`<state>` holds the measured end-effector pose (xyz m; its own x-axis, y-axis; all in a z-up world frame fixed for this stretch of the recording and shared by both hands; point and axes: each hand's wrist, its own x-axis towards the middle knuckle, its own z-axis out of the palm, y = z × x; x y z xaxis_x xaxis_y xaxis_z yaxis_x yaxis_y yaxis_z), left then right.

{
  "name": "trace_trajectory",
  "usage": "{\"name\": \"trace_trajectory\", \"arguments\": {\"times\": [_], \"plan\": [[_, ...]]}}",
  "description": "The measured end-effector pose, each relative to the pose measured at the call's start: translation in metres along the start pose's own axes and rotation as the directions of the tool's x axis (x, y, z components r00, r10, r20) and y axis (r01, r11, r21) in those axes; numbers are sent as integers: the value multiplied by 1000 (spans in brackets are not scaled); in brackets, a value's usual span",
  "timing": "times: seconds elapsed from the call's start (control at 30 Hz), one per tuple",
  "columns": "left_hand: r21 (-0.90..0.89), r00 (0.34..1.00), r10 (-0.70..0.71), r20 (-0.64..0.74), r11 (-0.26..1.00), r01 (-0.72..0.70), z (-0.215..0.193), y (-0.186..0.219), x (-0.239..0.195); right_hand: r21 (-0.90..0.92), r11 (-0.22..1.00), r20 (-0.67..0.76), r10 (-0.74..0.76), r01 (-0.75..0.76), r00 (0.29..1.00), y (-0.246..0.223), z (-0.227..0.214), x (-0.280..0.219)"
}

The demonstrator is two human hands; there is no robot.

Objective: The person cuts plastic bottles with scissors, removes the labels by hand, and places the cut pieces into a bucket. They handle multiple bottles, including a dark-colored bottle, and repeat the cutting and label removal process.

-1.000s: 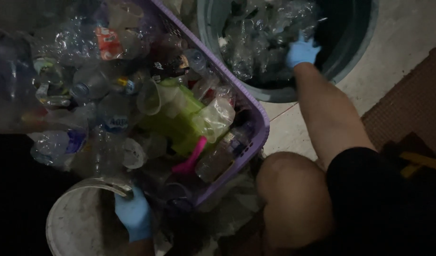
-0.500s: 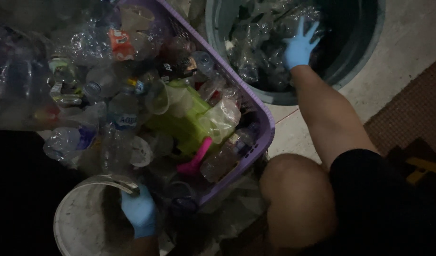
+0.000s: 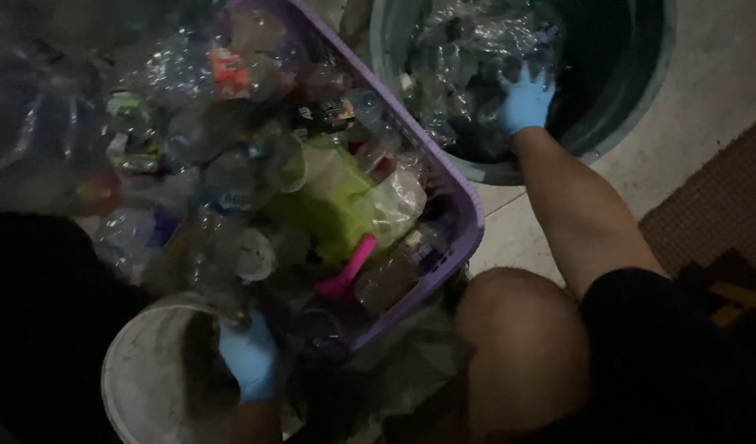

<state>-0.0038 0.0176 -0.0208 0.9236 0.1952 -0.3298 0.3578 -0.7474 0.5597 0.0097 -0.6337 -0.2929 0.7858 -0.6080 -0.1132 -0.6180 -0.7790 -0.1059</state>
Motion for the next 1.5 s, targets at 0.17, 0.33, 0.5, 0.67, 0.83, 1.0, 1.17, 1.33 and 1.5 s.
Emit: {"name": "trace_trajectory", "arguments": {"times": [0.17, 0.33, 0.5, 0.67, 0.83, 1.0, 1.17, 1.33, 1.5], "plan": [[1, 991, 123, -44, 992, -123, 1, 14, -5, 100, 994, -203, -28, 49, 979, -39, -94, -20], [-23, 980, 145, -138, 988, -150, 16, -7, 7, 280, 926, -360, -143, 253, 922, -88, -168, -44], [-58, 997, 56, -50, 997, -59, 11, 9, 4, 451, 561, -482, -501, 694, 719, -164, -250, -69], [-49, 990, 67, -123, 996, -74, 21, 5, 12, 301, 499, -241, -785, 813, 571, -253, -279, -84], [-83, 996, -88, -32, 993, 85, 12, 28, 2, -53, 614, 29, -787, 788, 616, -313, -253, -84], [-11, 990, 27, -139, 1000, -29, 24, 15, 8, -165, 622, -22, -778, 765, 628, -336, -223, -70], [-5, 996, -26, -88, 1000, 26, 18, 28, 3, -43, 639, -129, -766, 768, 630, -329, -214, -64], [25, 988, 51, -146, 999, -48, 12, 36, -7, 218, 670, -193, -683, 710, 704, -330, -271, -101], [-59, 894, 156, -420, 978, -199, 14, 37, -15, 607, 516, -326, -532, 604, 781, -333, -302, -129]]}}
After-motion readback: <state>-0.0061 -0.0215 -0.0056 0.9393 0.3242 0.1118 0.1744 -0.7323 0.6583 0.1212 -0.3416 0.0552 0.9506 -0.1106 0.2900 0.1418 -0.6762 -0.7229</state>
